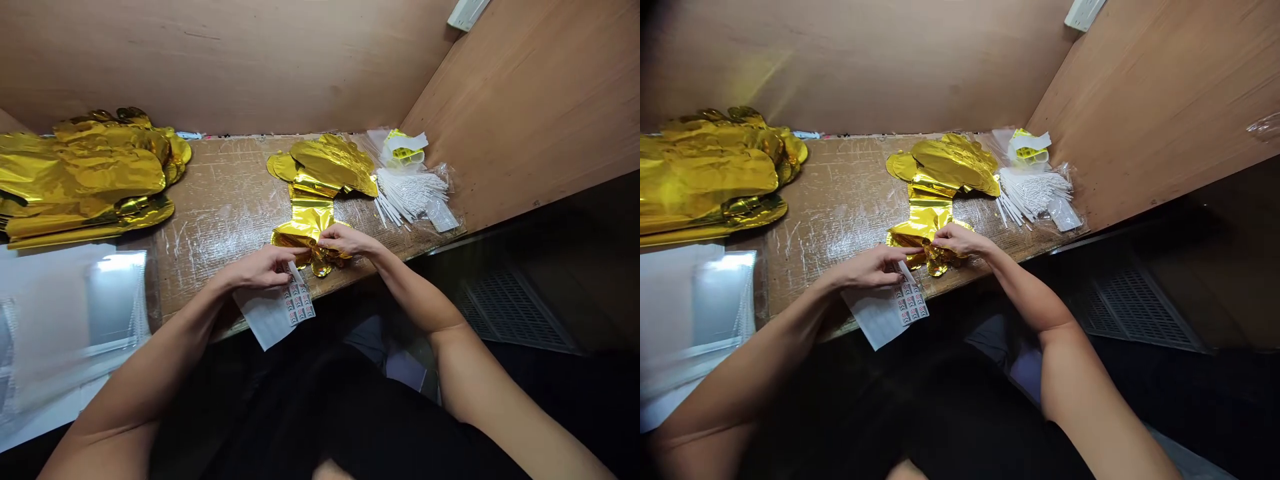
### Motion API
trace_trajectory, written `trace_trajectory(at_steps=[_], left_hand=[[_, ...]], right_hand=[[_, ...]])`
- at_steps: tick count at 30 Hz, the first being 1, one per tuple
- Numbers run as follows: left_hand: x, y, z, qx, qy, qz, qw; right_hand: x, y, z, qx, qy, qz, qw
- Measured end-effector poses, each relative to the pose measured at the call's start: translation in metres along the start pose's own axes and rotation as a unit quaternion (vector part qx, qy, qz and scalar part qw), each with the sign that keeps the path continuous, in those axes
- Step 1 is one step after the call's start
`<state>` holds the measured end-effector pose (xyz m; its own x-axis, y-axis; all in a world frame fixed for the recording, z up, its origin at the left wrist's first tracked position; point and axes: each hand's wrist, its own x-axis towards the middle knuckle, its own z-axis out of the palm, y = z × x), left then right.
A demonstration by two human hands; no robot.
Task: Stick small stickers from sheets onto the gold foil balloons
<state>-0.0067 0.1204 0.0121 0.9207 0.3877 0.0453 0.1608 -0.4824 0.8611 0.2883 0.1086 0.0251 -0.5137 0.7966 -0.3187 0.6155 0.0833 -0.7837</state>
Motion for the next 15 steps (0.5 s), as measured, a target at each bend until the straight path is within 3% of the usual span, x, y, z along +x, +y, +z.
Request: trace_trajectory(at_steps=[5,10,13,15], left_hand=[[-0.001,0.004,0.004,-0.019,-0.022,0.006,1.000],[0.000,0.011,0.009,0.015,-0.016,0.029,0.999],[0.004,0.011,0.019,0.062,-0.036,0.014,0.997],[0.006,0.010,0.025,0.072,-0.029,0.005,0.997]], right_hand=[[0.007,-0.009,-0.007,-0.102,0.009,0.004,0.995],[0.012,-0.016,0.007,-0.279,0.012,0.011,0.960],[0.015,-0.019,0.006,-0.258,-0.023,0.009,0.966],[0.017,-0.020,-0.014,-0.205,-0.060,0.014,0.977]])
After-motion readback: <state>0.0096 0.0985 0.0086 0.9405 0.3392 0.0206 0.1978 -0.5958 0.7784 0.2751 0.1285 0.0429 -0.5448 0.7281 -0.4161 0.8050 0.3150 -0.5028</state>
